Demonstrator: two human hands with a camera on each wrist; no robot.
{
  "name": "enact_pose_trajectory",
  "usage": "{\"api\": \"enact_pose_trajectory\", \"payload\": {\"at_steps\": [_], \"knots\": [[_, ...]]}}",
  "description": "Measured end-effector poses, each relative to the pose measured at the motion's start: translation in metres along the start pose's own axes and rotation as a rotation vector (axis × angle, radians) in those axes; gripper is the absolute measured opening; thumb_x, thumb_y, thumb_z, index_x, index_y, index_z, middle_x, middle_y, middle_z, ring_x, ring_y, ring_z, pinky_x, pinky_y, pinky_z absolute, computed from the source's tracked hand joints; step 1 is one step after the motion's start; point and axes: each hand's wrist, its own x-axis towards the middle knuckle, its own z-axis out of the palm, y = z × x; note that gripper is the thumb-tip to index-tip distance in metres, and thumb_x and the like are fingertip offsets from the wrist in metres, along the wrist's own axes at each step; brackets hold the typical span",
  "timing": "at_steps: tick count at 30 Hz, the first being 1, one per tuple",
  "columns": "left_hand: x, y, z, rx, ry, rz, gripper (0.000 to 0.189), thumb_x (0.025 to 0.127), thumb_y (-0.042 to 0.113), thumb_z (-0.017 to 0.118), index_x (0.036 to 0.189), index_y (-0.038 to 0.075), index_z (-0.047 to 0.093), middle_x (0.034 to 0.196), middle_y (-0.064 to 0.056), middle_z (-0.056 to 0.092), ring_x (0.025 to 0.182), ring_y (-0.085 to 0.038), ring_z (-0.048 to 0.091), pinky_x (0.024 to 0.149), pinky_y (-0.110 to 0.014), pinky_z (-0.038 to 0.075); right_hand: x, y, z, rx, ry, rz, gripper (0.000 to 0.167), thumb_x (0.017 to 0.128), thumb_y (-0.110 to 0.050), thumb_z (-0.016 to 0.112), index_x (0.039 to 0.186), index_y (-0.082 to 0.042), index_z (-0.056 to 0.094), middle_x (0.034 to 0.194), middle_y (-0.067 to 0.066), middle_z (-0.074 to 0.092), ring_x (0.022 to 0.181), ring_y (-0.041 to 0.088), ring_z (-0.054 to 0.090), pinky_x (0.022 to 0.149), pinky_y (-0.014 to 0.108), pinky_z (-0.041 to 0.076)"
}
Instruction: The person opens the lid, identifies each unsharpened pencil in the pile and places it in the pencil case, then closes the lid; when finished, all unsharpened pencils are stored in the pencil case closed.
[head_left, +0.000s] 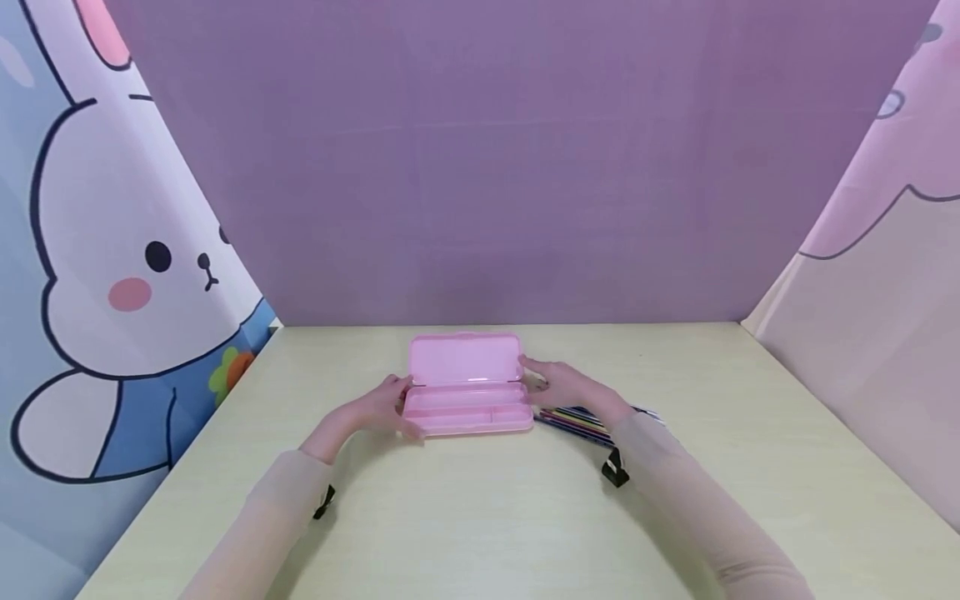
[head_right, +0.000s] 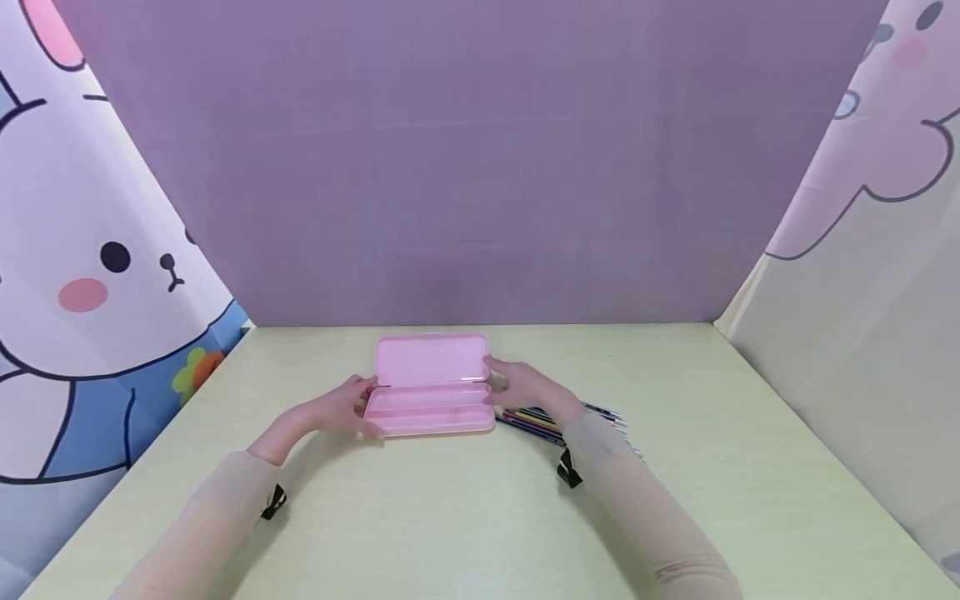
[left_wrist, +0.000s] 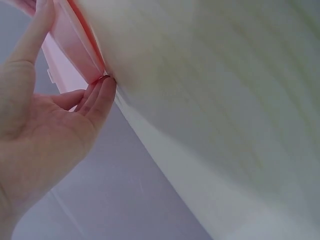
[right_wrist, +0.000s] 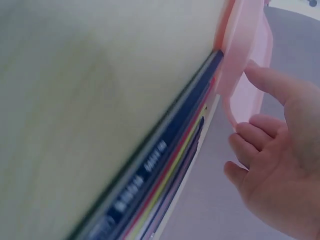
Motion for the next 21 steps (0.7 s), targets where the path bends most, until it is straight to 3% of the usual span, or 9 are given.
{"api": "enact_pose_trajectory", "payload": {"at_steps": [8,13,21], "knots": [[-0.009,-0.005,-0.003,-0.007,-0.014,0.003,0.108,0.065,0.038,0.084,0.146,-0.001,0.023,0.127,-0.02,0.038,0.114,-0.029,0.041,0.102,-0.051,0.037,-0.009,-0.013,0.002,-0.046,-0.029,-0.07,0.072,0.091,-0.031,0.06,0.147,-0.002,0.026,0.149,0.019,0.031,0.132,0.038,0.038,0.109,0.052,0.029],[-0.014,-0.007,-0.006,0.003,-0.019,0.011,0.104,0.065,0.038,0.084,0.145,0.001,0.028,0.128,-0.019,0.038,0.114,-0.029,0.04,0.101,-0.052,0.037,-0.012,-0.02,0.004,-0.064,-0.021,-0.095,0.071,0.089,-0.028,0.062,0.145,-0.001,0.029,0.148,0.019,0.034,0.131,0.038,0.039,0.11,0.052,0.029],[-0.016,-0.008,-0.005,-0.007,-0.03,-0.009,0.112,0.065,0.038,0.084,0.147,-0.002,0.019,0.131,-0.021,0.034,0.116,-0.03,0.041,0.103,-0.051,0.036,-0.016,-0.026,0.007,-0.118,-0.035,-0.094,0.071,0.09,-0.029,0.062,0.146,0.0,0.028,0.149,0.018,0.032,0.137,0.037,0.03,0.112,0.052,0.024]]}}
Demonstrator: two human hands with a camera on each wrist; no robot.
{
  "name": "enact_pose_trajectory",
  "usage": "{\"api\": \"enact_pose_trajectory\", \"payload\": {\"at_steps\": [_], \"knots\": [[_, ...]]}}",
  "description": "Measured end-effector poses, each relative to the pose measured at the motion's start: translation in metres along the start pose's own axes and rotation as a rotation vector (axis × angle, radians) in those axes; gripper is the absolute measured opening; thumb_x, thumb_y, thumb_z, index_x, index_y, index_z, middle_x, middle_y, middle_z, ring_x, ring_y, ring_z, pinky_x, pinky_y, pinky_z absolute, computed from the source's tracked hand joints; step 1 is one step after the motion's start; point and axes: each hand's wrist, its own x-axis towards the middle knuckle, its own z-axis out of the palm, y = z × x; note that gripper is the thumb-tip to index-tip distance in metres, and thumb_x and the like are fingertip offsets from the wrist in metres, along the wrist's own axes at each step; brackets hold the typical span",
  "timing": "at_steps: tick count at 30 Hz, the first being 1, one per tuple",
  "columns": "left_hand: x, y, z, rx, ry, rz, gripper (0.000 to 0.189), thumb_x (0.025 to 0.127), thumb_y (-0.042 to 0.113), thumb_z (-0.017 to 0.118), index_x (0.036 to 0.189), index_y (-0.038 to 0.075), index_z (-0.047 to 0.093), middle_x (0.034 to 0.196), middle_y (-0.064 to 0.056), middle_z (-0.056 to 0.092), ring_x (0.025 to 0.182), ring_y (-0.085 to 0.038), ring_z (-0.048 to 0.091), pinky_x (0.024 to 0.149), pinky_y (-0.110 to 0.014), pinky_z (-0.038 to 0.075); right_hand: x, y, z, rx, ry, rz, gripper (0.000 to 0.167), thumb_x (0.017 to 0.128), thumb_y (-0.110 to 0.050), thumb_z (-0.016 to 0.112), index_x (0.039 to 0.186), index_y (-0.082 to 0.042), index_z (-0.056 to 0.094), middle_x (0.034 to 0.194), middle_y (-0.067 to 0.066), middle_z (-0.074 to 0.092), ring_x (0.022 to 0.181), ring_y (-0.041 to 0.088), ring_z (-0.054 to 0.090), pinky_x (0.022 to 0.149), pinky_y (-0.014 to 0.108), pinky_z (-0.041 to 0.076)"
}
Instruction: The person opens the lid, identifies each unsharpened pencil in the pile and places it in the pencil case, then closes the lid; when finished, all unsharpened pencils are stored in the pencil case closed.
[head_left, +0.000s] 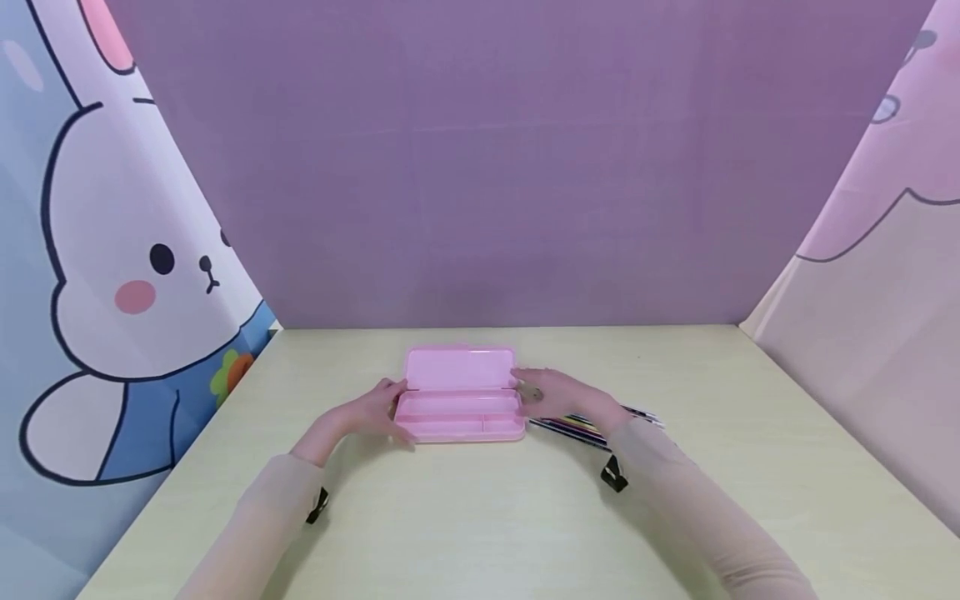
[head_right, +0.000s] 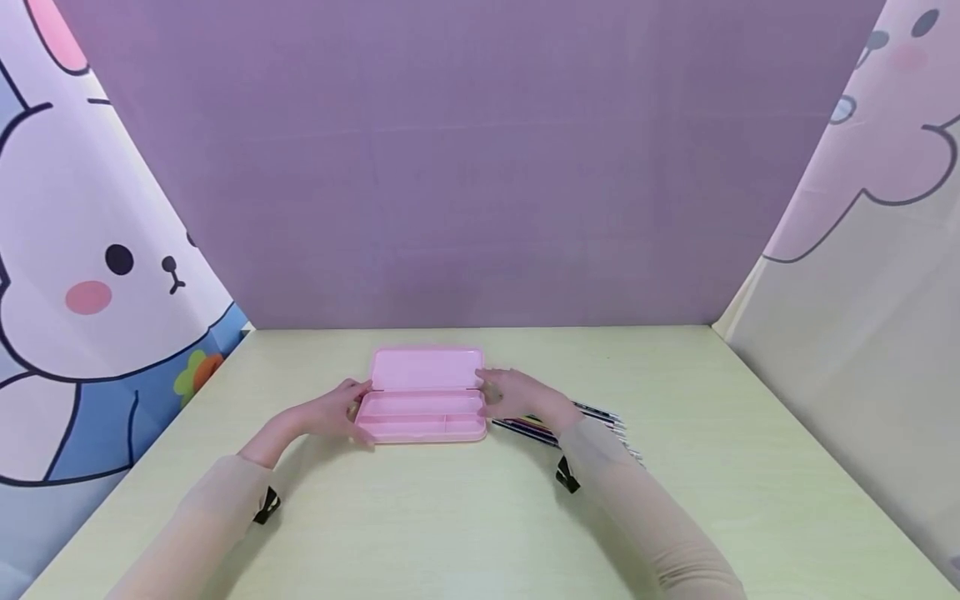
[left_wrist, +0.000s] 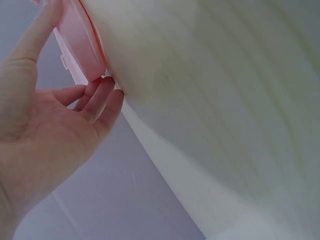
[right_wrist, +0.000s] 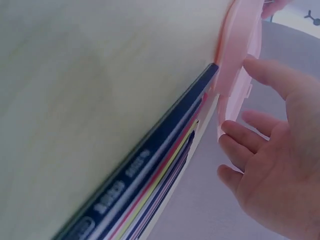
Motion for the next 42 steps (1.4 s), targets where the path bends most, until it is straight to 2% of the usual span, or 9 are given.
{"api": "enact_pose_trajectory", "payload": {"at_steps": [5,9,14,18,24,33,42], "knots": [[0.002,0.001,0.002,-0.01,0.003,-0.018,0.114,0.064,0.039,0.085,0.147,-0.002,0.02,0.13,-0.019,0.035,0.116,-0.029,0.041,0.102,-0.049,0.037,0.001,0.003,0.001,-0.004,-0.019,0.014,0.074,0.09,-0.032,0.061,0.147,-0.003,0.024,0.15,0.016,0.031,0.137,0.037,0.029,0.113,0.053,0.019],[0.003,0.002,0.002,0.001,0.006,-0.018,0.115,0.064,0.041,0.085,0.147,-0.004,0.019,0.133,-0.021,0.03,0.12,-0.033,0.037,0.103,-0.051,0.035,0.004,0.009,0.002,0.024,-0.015,0.007,0.069,0.089,-0.03,0.061,0.144,-0.001,0.032,0.147,0.018,0.036,0.135,0.036,0.033,0.112,0.054,0.021],[0.005,0.005,0.0,0.01,-0.008,0.008,0.115,0.066,0.043,0.083,0.147,-0.006,0.017,0.152,-0.023,0.012,0.138,-0.041,0.02,0.111,-0.055,0.023,0.006,0.019,0.002,0.041,-0.018,0.011,0.064,0.088,-0.034,0.061,0.141,-0.004,0.04,0.147,0.016,0.036,0.135,0.036,0.033,0.11,0.054,0.027],[0.009,0.002,-0.005,-0.01,-0.059,0.017,0.11,0.072,0.047,0.077,0.148,-0.003,0.015,0.155,-0.021,0.009,0.142,-0.04,0.011,0.113,-0.054,0.018,0.005,0.025,-0.003,0.066,-0.032,0.046,0.066,0.087,-0.035,0.061,0.141,-0.003,0.04,0.149,0.015,0.035,0.136,0.035,0.032,0.11,0.052,0.028],[0.008,-0.01,-0.011,-0.102,-0.106,0.053,0.095,0.083,0.044,0.067,0.149,0.002,0.014,0.156,-0.018,0.011,0.142,-0.039,0.013,0.114,-0.054,0.017,0.003,0.029,-0.004,0.083,-0.055,0.045,0.067,0.089,-0.034,0.061,0.143,-0.002,0.036,0.15,0.016,0.032,0.137,0.036,0.03,0.11,0.052,0.028],[0.009,-0.012,-0.013,-0.087,-0.069,0.044,0.099,0.079,0.039,0.073,0.149,-0.001,0.015,0.154,-0.021,0.019,0.14,-0.041,0.018,0.112,-0.057,0.016,0.007,0.031,-0.004,0.086,-0.082,0.026,0.07,0.091,-0.036,0.06,0.144,-0.001,0.032,0.152,0.017,0.026,0.138,0.038,0.026,0.11,0.053,0.026],[0.011,-0.011,-0.009,-0.095,-0.033,0.04,0.097,0.077,0.035,0.076,0.148,0.001,0.019,0.152,-0.021,0.022,0.137,-0.04,0.027,0.111,-0.058,0.018,0.007,0.035,-0.001,0.117,-0.03,-0.004,0.068,0.089,-0.034,0.063,0.141,0.001,0.037,0.15,0.019,0.03,0.137,0.039,0.027,0.109,0.055,0.027]]}}
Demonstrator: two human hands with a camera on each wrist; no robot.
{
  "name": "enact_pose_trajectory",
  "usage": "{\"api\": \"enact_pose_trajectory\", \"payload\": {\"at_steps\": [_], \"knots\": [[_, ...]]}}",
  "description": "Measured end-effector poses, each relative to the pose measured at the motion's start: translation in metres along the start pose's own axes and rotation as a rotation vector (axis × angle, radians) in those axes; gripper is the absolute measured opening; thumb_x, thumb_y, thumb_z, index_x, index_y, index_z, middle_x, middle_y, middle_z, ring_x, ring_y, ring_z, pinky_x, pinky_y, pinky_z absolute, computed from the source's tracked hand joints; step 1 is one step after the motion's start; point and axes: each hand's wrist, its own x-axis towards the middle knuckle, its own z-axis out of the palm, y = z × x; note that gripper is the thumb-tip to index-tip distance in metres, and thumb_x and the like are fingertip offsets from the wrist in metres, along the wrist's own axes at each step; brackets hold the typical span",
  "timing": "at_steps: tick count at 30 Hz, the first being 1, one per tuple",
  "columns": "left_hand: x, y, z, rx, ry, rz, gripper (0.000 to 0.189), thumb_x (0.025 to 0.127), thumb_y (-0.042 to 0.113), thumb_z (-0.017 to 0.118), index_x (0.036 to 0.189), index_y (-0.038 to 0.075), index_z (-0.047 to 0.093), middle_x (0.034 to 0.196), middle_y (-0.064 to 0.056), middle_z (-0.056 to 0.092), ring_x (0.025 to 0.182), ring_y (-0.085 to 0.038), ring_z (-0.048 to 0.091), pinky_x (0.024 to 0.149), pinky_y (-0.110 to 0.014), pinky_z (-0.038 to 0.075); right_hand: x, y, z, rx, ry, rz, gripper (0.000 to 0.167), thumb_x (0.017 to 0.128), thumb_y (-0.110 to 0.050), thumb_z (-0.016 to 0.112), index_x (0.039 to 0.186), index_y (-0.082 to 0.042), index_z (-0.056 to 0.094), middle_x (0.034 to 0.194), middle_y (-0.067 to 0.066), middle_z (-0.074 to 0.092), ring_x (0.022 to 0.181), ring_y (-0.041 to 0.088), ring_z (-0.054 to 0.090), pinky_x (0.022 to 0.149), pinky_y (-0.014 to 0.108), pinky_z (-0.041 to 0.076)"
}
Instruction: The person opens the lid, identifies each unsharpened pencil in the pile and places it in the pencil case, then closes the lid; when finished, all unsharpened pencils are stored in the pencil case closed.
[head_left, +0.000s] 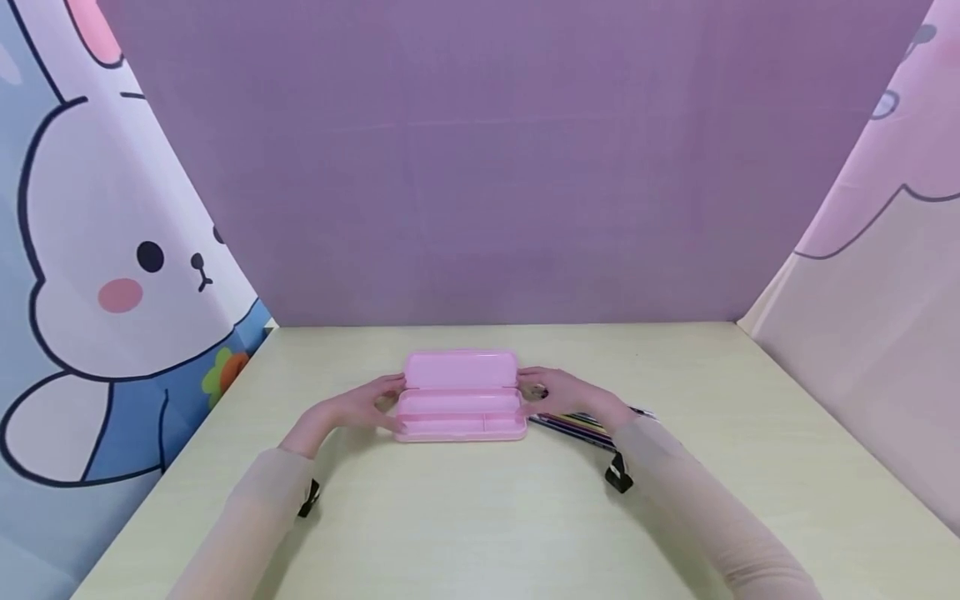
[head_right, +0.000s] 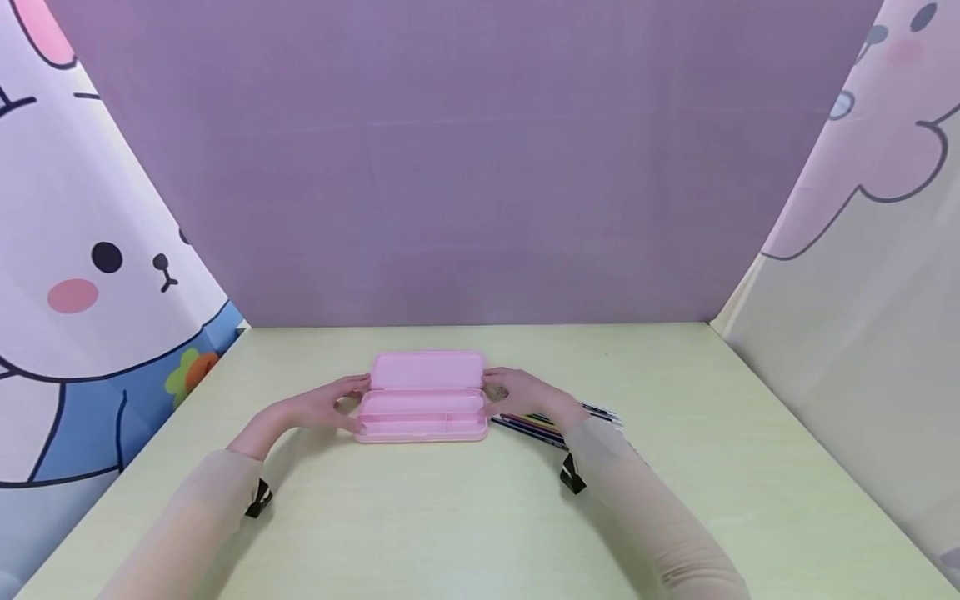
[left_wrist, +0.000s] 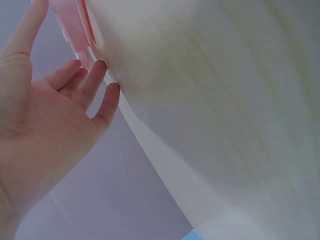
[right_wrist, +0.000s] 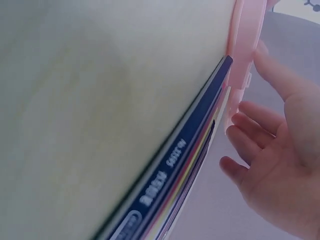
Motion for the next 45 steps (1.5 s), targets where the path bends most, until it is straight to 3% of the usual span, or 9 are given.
{"api": "enact_pose_trajectory", "payload": {"at_steps": [4,10,16,25,31,36,45], "knots": [[0.002,-0.001,0.002,0.014,0.013,-0.002,0.097,0.076,0.037,0.076,0.148,0.001,0.021,0.153,-0.02,0.02,0.134,-0.039,0.032,0.111,-0.057,0.019,0.001,0.002,-0.002,0.027,0.046,-0.018,0.064,0.087,-0.031,0.066,0.138,0.001,0.043,0.147,0.017,0.037,0.135,0.039,0.032,0.108,0.056,0.028],[0.005,0.001,0.003,0.005,0.023,-0.012,0.093,0.075,0.037,0.077,0.146,0.002,0.027,0.155,-0.017,0.014,0.133,-0.038,0.035,0.11,-0.056,0.024,-0.002,0.012,-0.008,0.05,0.127,-0.036,0.049,0.092,-0.024,0.059,0.135,-0.002,0.048,0.139,0.016,0.048,0.123,0.034,0.049,0.102,0.05,0.04],[0.007,0.002,0.002,-0.006,0.03,-0.024,0.088,0.074,0.036,0.078,0.144,0.006,0.034,0.155,-0.016,0.011,0.132,-0.039,0.035,0.108,-0.056,0.028,-0.008,0.027,-0.018,0.039,0.246,-0.032,0.041,0.093,-0.02,0.059,0.129,-0.002,0.055,0.131,0.013,0.056,0.125,0.032,0.048,0.103,0.049,0.039],[0.005,0.003,0.003,-0.021,0.032,-0.017,0.081,0.076,0.034,0.077,0.141,0.004,0.038,0.142,-0.019,0.04,0.13,-0.038,0.038,0.109,-0.055,0.028,-0.024,0.05,-0.031,0.009,0.339,-0.034,0.036,0.094,-0.02,0.057,0.125,0.0,0.057,0.121,0.015,0.062,0.112,0.031,0.058,0.095,0.047,0.046],[0.003,0.003,0.002,-0.032,0.031,-0.002,0.078,0.077,0.033,0.076,0.14,0.005,0.041,0.141,-0.017,0.043,0.131,-0.037,0.038,0.109,-0.055,0.026,-0.037,0.058,-0.035,0.023,0.348,-0.007,0.034,0.094,-0.016,0.057,0.122,0.003,0.058,0.117,0.017,0.064,0.108,0.031,0.06,0.092,0.045,0.048],[0.0,0.003,0.002,-0.031,0.025,-0.032,0.079,0.076,0.035,0.077,0.141,0.01,0.041,0.143,-0.015,0.041,0.133,-0.037,0.035,0.109,-0.057,0.024,-0.046,0.07,-0.036,0.022,0.308,0.043,0.033,0.094,-0.017,0.057,0.12,0.003,0.059,0.114,0.017,0.065,0.105,0.03,0.061,0.089,0.043,0.05],[0.0,0.001,0.003,-0.05,0.021,-0.024,0.077,0.076,0.034,0.077,0.142,0.014,0.04,0.145,-0.014,0.04,0.134,-0.036,0.033,0.11,-0.057,0.023,-0.064,0.086,-0.04,-0.014,0.276,0.069,0.029,0.092,-0.015,0.059,0.113,0.004,0.063,0.104,0.014,0.068,0.095,0.027,0.063,0.083,0.041,0.052]]}}
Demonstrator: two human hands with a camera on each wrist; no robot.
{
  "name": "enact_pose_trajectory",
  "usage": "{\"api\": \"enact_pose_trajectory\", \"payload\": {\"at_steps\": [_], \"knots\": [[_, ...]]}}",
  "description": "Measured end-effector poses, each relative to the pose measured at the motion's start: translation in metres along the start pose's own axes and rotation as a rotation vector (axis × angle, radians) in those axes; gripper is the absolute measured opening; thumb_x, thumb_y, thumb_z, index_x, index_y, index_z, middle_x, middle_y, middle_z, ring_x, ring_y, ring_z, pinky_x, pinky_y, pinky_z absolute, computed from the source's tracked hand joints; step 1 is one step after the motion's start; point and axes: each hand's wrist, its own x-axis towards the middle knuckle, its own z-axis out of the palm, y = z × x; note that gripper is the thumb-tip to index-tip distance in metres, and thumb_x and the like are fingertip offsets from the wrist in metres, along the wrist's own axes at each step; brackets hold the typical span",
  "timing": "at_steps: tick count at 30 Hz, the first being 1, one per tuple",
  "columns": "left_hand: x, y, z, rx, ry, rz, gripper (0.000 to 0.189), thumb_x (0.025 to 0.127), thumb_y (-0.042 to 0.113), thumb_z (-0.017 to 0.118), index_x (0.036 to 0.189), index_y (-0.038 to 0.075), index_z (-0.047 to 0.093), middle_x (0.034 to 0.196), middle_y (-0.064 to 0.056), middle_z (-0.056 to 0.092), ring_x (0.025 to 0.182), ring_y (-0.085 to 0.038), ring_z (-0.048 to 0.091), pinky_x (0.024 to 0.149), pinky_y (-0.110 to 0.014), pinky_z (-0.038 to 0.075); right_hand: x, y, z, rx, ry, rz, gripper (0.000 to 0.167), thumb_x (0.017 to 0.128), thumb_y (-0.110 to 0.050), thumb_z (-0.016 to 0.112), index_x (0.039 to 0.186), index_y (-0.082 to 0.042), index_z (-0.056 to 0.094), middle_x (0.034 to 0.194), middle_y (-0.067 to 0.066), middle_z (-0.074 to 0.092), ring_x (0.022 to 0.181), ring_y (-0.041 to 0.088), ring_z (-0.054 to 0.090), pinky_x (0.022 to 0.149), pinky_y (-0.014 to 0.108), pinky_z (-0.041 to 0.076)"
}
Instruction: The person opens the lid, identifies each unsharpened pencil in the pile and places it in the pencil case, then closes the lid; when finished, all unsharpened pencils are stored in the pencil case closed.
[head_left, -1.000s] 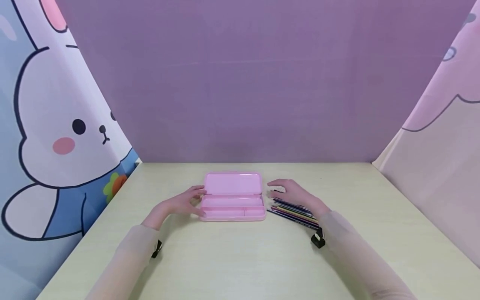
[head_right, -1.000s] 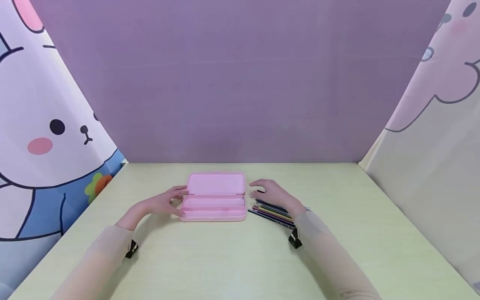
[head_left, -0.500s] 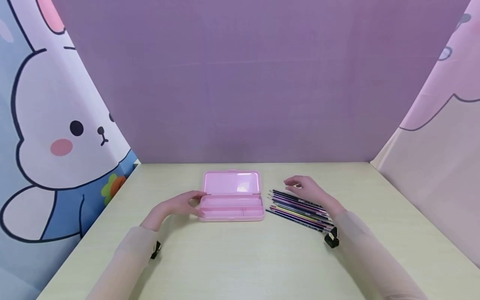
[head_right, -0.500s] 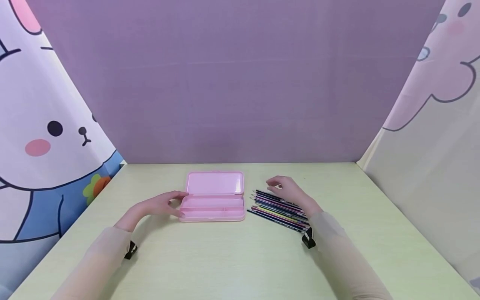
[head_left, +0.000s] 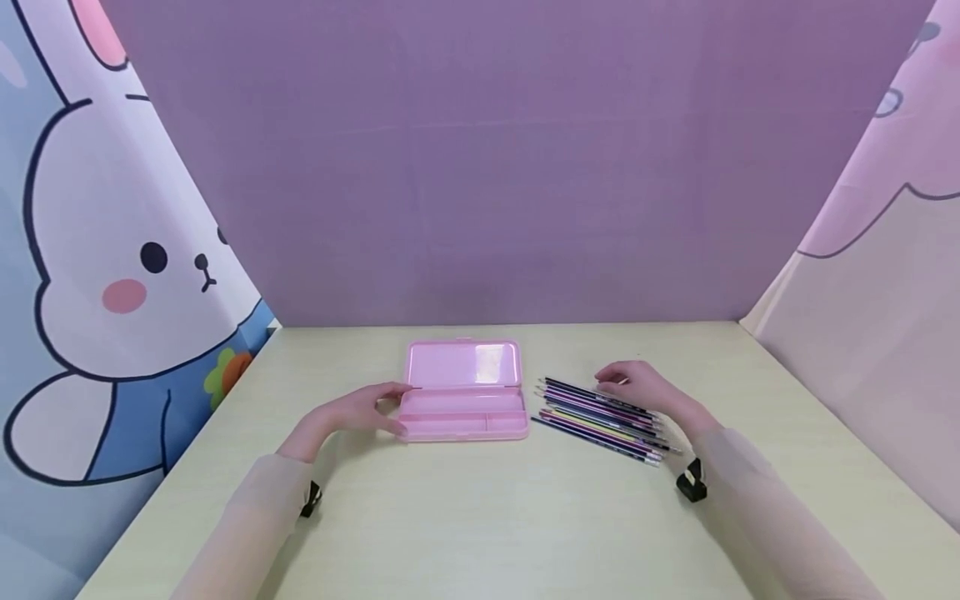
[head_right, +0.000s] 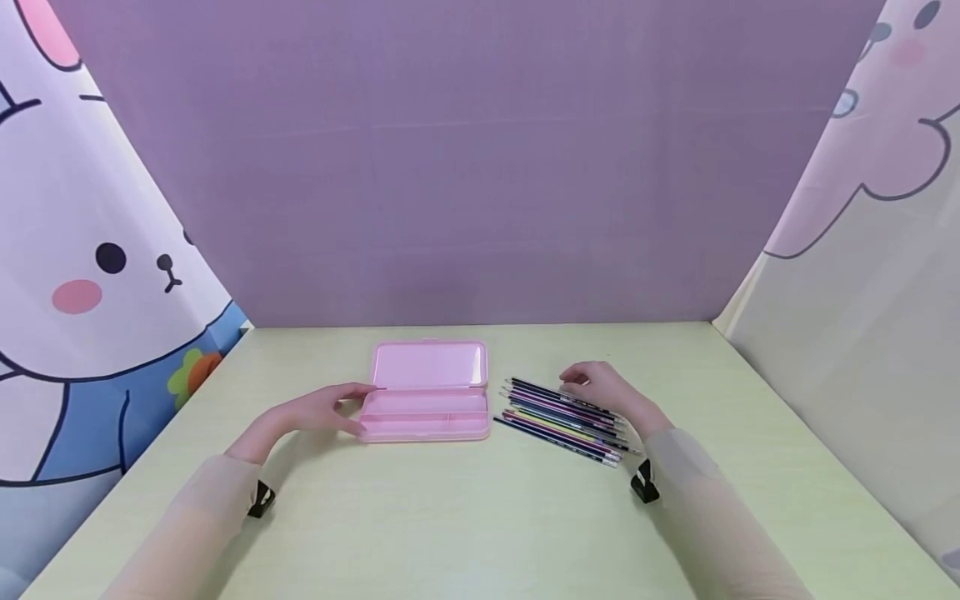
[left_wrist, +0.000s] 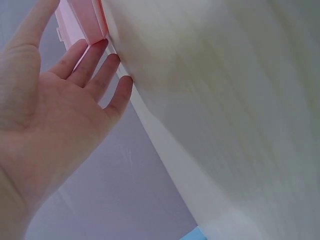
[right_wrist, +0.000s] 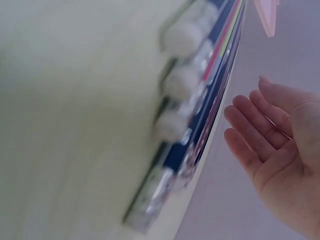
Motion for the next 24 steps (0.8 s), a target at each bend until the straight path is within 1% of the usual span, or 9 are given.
{"api": "enact_pose_trajectory", "payload": {"at_steps": [5,10,14,20,24], "knots": [[0.0,-0.002,0.0,-0.001,0.006,-0.002,0.077,0.076,0.033,0.077,0.141,0.013,0.041,0.145,-0.015,0.04,0.135,-0.037,0.033,0.111,-0.056,0.022,-0.004,0.003,-0.003,-0.008,-0.012,0.01,0.027,0.091,-0.014,0.06,0.11,0.005,0.064,0.1,0.015,0.069,0.092,0.028,0.063,0.081,0.042,0.052],[0.001,-0.003,0.0,-0.003,0.002,-0.002,0.078,0.076,0.034,0.077,0.141,0.013,0.041,0.144,-0.014,0.04,0.134,-0.036,0.034,0.11,-0.056,0.024,-0.006,0.007,-0.003,-0.019,-0.052,0.06,0.023,0.091,-0.017,0.061,0.105,0.0,0.067,0.1,0.012,0.069,0.092,0.025,0.063,0.082,0.042,0.051],[0.001,-0.004,0.0,0.002,0.001,-0.001,0.078,0.076,0.034,0.077,0.142,0.014,0.041,0.145,-0.014,0.04,0.135,-0.036,0.034,0.11,-0.056,0.025,-0.008,0.009,-0.004,-0.027,-0.049,0.059,0.02,0.09,-0.015,0.062,0.101,0.0,0.068,0.098,0.012,0.069,0.091,0.026,0.063,0.082,0.043,0.051],[0.001,-0.003,-0.001,-0.003,-0.007,-0.012,0.078,0.077,0.035,0.076,0.142,0.014,0.04,0.146,-0.014,0.038,0.136,-0.036,0.032,0.111,-0.056,0.023,-0.012,0.008,-0.005,-0.033,-0.053,0.063,0.011,0.088,-0.007,0.062,0.094,-0.001,0.068,0.091,0.009,0.067,0.083,0.019,0.06,0.077,0.038,0.051],[0.0,-0.001,-0.001,-0.01,-0.011,-0.024,0.078,0.077,0.034,0.076,0.143,0.013,0.04,0.147,-0.015,0.038,0.136,-0.036,0.032,0.111,-0.055,0.023,-0.014,0.005,-0.006,-0.052,-0.054,0.042,0.011,0.086,-0.005,0.061,0.092,0.001,0.068,0.088,0.01,0.066,0.08,0.019,0.059,0.075,0.038,0.051]]}}
